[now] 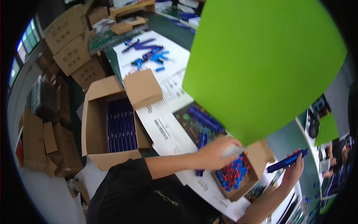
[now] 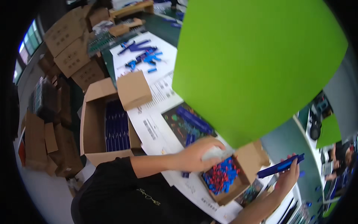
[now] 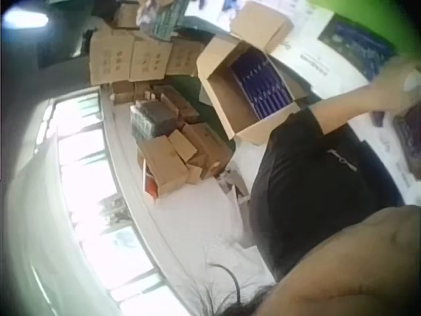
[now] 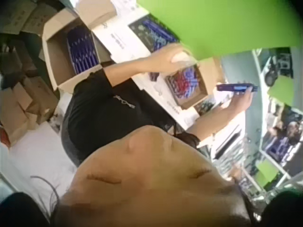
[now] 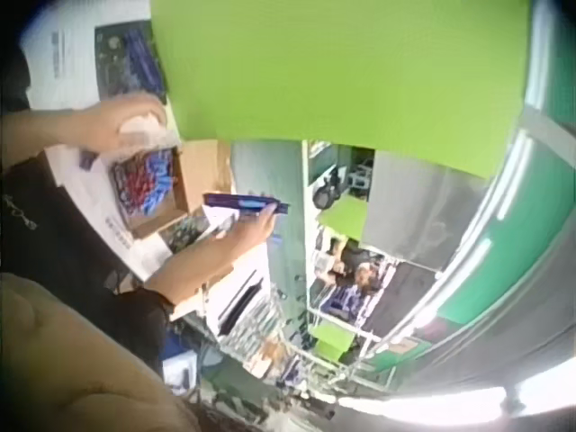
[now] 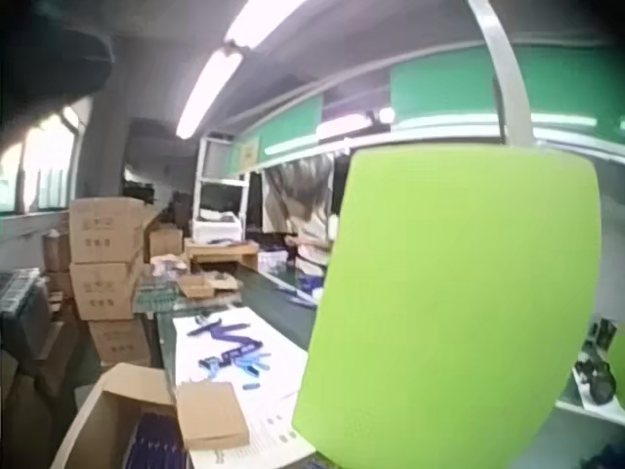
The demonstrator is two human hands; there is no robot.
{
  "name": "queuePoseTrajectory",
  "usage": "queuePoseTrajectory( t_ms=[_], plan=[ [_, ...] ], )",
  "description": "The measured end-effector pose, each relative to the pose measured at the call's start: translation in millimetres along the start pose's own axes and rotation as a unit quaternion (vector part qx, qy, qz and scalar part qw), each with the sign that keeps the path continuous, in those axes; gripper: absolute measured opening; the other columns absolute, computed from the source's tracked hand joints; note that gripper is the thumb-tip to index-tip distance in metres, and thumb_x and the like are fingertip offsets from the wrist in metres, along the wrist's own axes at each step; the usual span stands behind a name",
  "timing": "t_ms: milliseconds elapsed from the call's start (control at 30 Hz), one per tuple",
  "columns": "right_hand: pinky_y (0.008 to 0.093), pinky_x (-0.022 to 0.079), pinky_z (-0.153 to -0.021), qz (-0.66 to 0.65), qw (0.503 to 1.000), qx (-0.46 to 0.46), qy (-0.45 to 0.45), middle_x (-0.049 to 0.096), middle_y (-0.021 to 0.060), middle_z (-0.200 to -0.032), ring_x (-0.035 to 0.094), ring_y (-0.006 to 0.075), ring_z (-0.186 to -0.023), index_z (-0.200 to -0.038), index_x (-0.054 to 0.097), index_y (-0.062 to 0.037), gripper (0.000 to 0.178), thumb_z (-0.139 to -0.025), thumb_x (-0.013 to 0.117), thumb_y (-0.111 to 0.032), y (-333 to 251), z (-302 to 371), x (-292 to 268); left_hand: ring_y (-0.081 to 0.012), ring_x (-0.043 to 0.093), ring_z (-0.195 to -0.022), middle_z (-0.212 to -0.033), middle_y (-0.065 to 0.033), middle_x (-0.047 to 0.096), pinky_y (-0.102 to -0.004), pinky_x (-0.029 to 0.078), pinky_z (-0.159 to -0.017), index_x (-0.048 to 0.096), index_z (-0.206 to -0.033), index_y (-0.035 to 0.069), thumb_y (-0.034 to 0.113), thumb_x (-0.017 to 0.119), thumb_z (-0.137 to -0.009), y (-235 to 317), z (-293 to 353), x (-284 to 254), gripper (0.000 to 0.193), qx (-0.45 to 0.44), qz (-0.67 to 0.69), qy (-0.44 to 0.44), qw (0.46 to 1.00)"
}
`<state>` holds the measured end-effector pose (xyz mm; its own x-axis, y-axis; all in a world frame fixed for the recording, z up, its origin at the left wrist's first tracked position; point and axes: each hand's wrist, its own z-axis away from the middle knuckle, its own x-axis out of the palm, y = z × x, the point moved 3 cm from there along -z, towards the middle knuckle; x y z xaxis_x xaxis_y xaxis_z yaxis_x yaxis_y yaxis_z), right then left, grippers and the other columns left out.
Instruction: The recorder is assembling blue plastic electronic components, inserting red and blue wires, and using a hot air gun to shrink tubing or dry glue on an assembly line.
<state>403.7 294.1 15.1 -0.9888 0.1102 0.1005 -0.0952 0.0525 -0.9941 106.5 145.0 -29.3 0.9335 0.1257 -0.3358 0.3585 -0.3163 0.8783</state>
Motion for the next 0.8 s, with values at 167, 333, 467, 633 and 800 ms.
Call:
queuePoseTrajectory(
  t_ms=[167,333,467,633,800],
  plan=[
    [0.0321,0.043,-0.045,0.093,0.989,0.113,0.028,0.052,0.0024,-0.066,0.051,0.0150,-0.055,-0.084,0.056,-0.0082,0.022,-0.088,0.060,-0.030,137.0,-239.6,-59.6,-0.0337,0.037,-0.118,-0.121,-0.0162,0.046,-0.0427,0.035,-0.096,0.045,-0.123,-0.001,0.014,0.061,-0.074,-97.0,-5.7,-80.8,0.054,-0.055,-0.390,0.059,0.917],
    [0.0428,0.048,-0.068,0.043,0.967,0.240,0.070,0.060,0.0123,-0.083,0.060,0.0255,-0.078,-0.097,0.058,-0.0042,0.016,-0.090,0.051,-0.017,214.1,-275.3,-27.7,-0.0265,0.050,-0.105,-0.111,-0.0103,0.055,-0.0401,0.040,-0.084,0.055,-0.114,0.008,0.019,0.062,-0.071,-131.6,10.8,-99.8,0.045,-0.159,-0.461,-0.050,0.872],
    [0.0443,0.045,-0.080,0.775,0.582,-0.248,-0.012,0.060,0.0216,-0.099,0.058,0.0348,-0.090,-0.098,0.061,-0.0034,0.029,-0.087,0.045,-0.024,115.6,-289.7,-137.7,-0.0289,0.061,-0.086,-0.093,-0.0121,0.063,-0.0407,0.046,-0.073,0.056,-0.106,0.007,0.020,0.064,-0.067,-92.3,-18.8,-101.3,0.042,-0.081,-0.338,-0.019,0.937],
    [0.0295,0.046,-0.056,0.415,0.875,-0.235,-0.087,0.060,0.0104,-0.069,0.057,0.0178,-0.062,-0.081,0.061,0.0029,0.022,-0.079,0.039,0.000,-46.1,-59.3,-13.0,-0.0107,0.054,-0.050,-0.071,-0.0057,0.057,-0.0226,0.043,-0.046,0.052,-0.104,-0.002,0.008,0.068,-0.074,-53.9,21.5,-92.3,0.035,-0.249,0.082,0.026,0.965],
    [0.0295,0.049,-0.067,0.306,0.832,-0.068,-0.459,0.064,0.0108,-0.081,0.061,0.0186,-0.073,-0.088,0.063,0.0010,0.024,-0.076,0.043,0.003,-120.1,140.3,-69.5,-0.0107,0.045,-0.039,-0.059,-0.0037,0.047,-0.0227,0.038,-0.038,0.045,-0.102,-0.001,0.009,0.067,-0.075,-32.7,47.1,-27.3,0.037,-0.219,0.332,0.041,0.917]
  ],
)
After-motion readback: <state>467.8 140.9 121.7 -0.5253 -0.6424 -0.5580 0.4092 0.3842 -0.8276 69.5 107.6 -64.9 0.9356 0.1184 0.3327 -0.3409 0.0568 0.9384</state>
